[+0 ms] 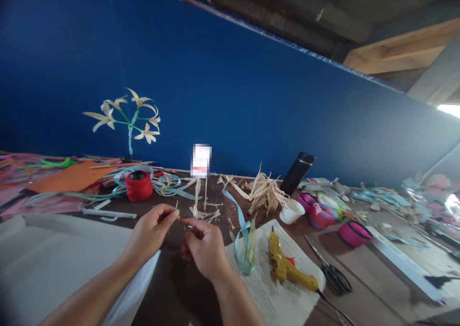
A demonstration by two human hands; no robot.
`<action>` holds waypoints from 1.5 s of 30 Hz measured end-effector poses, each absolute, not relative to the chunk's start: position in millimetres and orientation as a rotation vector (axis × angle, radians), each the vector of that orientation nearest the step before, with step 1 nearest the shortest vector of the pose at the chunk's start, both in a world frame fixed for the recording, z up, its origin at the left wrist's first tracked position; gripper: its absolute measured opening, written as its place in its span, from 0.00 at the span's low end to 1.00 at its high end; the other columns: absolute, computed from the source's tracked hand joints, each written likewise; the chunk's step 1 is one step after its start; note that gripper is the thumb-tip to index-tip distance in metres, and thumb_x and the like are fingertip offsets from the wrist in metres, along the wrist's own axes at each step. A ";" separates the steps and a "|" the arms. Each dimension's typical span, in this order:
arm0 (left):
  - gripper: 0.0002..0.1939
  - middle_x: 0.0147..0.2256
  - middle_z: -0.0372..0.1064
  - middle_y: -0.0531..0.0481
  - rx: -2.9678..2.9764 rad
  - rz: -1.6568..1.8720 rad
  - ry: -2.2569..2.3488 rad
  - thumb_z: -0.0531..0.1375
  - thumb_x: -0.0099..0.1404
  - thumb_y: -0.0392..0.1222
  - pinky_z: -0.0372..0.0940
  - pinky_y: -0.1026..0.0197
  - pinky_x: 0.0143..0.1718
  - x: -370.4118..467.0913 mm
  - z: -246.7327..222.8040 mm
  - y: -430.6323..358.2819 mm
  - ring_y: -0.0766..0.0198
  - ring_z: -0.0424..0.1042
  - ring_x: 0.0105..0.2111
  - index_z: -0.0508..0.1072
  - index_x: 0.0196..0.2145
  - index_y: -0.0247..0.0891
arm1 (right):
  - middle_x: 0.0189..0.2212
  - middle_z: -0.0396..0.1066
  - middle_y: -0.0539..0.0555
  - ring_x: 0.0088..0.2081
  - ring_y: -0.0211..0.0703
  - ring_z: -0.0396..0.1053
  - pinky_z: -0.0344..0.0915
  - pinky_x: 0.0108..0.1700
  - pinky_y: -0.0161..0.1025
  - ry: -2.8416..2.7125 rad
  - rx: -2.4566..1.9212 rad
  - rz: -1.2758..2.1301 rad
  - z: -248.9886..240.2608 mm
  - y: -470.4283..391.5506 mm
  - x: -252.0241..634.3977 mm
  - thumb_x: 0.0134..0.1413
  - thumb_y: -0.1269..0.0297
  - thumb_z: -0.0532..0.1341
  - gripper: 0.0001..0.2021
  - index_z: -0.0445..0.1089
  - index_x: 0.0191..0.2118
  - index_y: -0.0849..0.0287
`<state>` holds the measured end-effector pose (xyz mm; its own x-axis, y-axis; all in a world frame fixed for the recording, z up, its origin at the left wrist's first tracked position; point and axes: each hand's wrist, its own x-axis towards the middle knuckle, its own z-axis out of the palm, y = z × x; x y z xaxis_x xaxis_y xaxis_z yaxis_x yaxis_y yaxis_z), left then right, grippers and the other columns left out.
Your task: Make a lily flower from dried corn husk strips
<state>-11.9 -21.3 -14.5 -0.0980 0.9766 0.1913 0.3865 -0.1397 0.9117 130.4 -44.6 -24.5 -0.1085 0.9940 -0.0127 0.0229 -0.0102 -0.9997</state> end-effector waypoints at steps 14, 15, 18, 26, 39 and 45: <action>0.14 0.20 0.64 0.56 1.439 1.314 1.358 0.54 0.59 0.53 0.59 0.66 0.22 -7.8 -12.4 -30.8 0.67 0.64 0.19 0.67 0.31 0.38 | 0.16 0.64 0.45 0.17 0.34 0.64 0.66 0.20 0.33 -1.246 -1.167 1.336 -25.7 -42.0 130.2 0.44 0.64 0.61 0.11 0.68 0.36 0.62; 0.14 0.20 0.63 0.57 1.433 1.317 1.340 0.54 0.59 0.53 0.59 0.66 0.21 -7.6 -11.4 -31.2 0.68 0.63 0.19 0.67 0.31 0.38 | 0.17 0.64 0.45 0.17 0.34 0.64 0.66 0.20 0.33 -1.246 -1.166 1.338 -25.9 -42.1 130.2 0.44 0.64 0.61 0.11 0.68 0.35 0.62; 0.15 0.19 0.62 0.57 1.421 1.329 1.270 0.54 0.59 0.53 0.58 0.67 0.20 -7.3 -9.5 -31.0 0.69 0.62 0.18 0.67 0.30 0.38 | 0.17 0.64 0.45 0.17 0.34 0.65 0.67 0.21 0.33 -1.244 -1.156 1.338 -26.1 -42.6 130.1 0.44 0.65 0.61 0.10 0.68 0.35 0.61; 0.16 0.18 0.62 0.57 1.354 1.366 1.284 0.56 0.56 0.55 0.58 0.68 0.19 -6.3 -7.7 -28.5 0.69 0.62 0.17 0.68 0.28 0.37 | 0.19 0.66 0.46 0.18 0.34 0.64 0.67 0.20 0.33 -1.238 -1.155 1.355 -25.1 -44.2 127.9 0.44 0.65 0.61 0.08 0.69 0.34 0.60; 0.19 0.19 0.65 0.55 1.364 1.122 1.275 0.59 0.53 0.55 0.59 0.67 0.19 -12.4 -13.8 -21.1 0.69 0.62 0.17 0.75 0.32 0.35 | 0.19 0.66 0.46 0.19 0.36 0.66 0.67 0.22 0.35 -1.200 -1.134 1.304 -31.5 -41.5 130.7 0.44 0.64 0.61 0.08 0.69 0.33 0.58; 0.18 0.29 0.73 0.48 1.318 1.153 1.269 0.61 0.49 0.53 0.63 0.66 0.21 -12.1 -14.7 -18.5 0.65 0.68 0.24 0.77 0.30 0.35 | 0.17 0.65 0.45 0.19 0.37 0.66 0.67 0.22 0.34 -1.212 -1.167 1.308 -30.5 -41.9 131.7 0.45 0.65 0.60 0.06 0.69 0.32 0.58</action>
